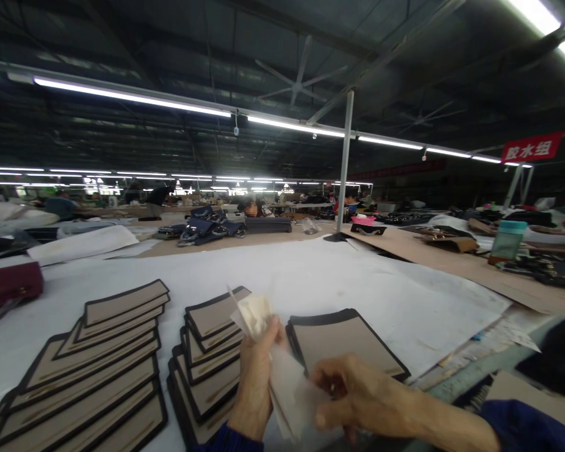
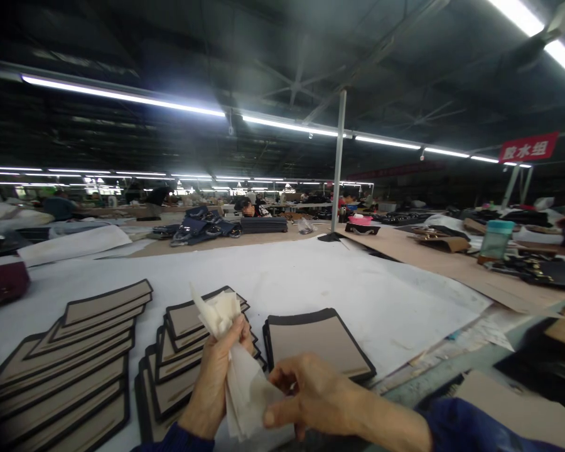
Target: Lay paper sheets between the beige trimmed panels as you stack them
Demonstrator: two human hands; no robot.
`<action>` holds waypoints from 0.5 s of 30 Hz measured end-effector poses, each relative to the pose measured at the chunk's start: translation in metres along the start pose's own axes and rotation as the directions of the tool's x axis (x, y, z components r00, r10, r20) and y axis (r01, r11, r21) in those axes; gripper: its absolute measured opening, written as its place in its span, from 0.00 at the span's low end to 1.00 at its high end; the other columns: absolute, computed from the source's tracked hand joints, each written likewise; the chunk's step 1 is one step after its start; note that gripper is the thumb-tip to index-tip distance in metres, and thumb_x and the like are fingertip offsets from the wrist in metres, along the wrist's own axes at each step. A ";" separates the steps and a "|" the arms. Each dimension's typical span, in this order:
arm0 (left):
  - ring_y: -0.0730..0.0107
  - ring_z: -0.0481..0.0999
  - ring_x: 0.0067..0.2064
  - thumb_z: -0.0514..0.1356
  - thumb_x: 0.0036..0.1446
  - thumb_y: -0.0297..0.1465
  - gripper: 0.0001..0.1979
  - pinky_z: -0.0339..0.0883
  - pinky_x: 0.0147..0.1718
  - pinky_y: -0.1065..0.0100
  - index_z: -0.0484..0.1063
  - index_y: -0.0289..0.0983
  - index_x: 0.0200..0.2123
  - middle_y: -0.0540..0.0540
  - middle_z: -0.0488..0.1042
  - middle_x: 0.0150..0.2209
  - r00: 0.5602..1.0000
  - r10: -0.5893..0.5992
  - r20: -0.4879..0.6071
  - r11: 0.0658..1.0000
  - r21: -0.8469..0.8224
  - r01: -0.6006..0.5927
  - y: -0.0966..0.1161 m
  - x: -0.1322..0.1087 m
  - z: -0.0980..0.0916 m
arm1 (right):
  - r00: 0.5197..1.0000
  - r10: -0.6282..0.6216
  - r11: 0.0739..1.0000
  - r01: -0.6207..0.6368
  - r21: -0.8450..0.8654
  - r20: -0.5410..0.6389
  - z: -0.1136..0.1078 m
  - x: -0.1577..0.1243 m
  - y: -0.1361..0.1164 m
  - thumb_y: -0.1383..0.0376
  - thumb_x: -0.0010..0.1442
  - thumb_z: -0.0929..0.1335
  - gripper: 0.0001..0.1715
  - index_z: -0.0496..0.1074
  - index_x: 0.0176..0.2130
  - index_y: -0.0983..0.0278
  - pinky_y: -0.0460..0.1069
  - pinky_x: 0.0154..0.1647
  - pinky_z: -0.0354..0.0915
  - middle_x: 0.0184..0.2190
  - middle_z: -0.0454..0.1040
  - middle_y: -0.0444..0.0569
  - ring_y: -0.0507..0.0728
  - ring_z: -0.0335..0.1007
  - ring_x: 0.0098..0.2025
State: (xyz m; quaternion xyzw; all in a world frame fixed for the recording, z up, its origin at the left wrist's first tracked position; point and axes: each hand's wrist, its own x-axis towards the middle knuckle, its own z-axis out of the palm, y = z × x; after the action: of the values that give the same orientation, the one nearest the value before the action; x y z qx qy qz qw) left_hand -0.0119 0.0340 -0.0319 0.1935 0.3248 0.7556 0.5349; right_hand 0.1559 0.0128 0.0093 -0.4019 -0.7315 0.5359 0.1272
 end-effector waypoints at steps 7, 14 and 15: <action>0.81 0.63 0.16 0.71 0.35 0.36 0.16 0.57 0.15 0.77 0.69 0.34 0.20 0.55 0.64 0.14 0.999 -0.018 0.036 1.000 0.014 0.018 0.001 0.001 -0.003 | 0.959 -0.141 0.990 0.137 -0.034 -0.247 -0.036 0.000 -0.005 0.50 0.53 0.65 0.19 0.61 0.29 0.64 0.41 0.15 0.51 0.16 0.63 0.39 0.47 0.57 0.17; 0.77 0.68 0.22 0.71 0.34 0.37 0.18 0.61 0.21 0.76 0.75 0.31 0.27 0.49 0.72 0.21 0.952 -0.178 0.251 0.949 0.298 0.099 0.002 -0.016 0.006 | 0.964 -0.218 0.975 0.211 -0.064 -0.154 -0.065 -0.001 -0.025 0.48 0.50 0.68 0.24 0.65 0.31 0.67 0.42 0.18 0.53 0.18 0.60 0.38 0.47 0.55 0.19; 0.77 0.68 0.22 0.72 0.34 0.36 0.18 0.62 0.21 0.75 0.76 0.31 0.28 0.48 0.73 0.22 0.924 -0.219 0.313 0.941 0.319 0.115 0.003 -0.020 0.008 | 0.967 -0.232 0.972 0.224 -0.076 -0.109 -0.066 0.000 -0.028 0.48 0.51 0.68 0.24 0.66 0.31 0.67 0.43 0.19 0.54 0.18 0.60 0.38 0.47 0.55 0.19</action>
State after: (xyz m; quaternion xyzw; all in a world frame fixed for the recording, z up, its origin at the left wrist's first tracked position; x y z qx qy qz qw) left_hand -0.0021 0.0166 -0.0228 0.3713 0.3505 0.6043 0.6116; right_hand 0.1844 0.0547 0.0599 -0.3496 -0.7806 0.4700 0.2180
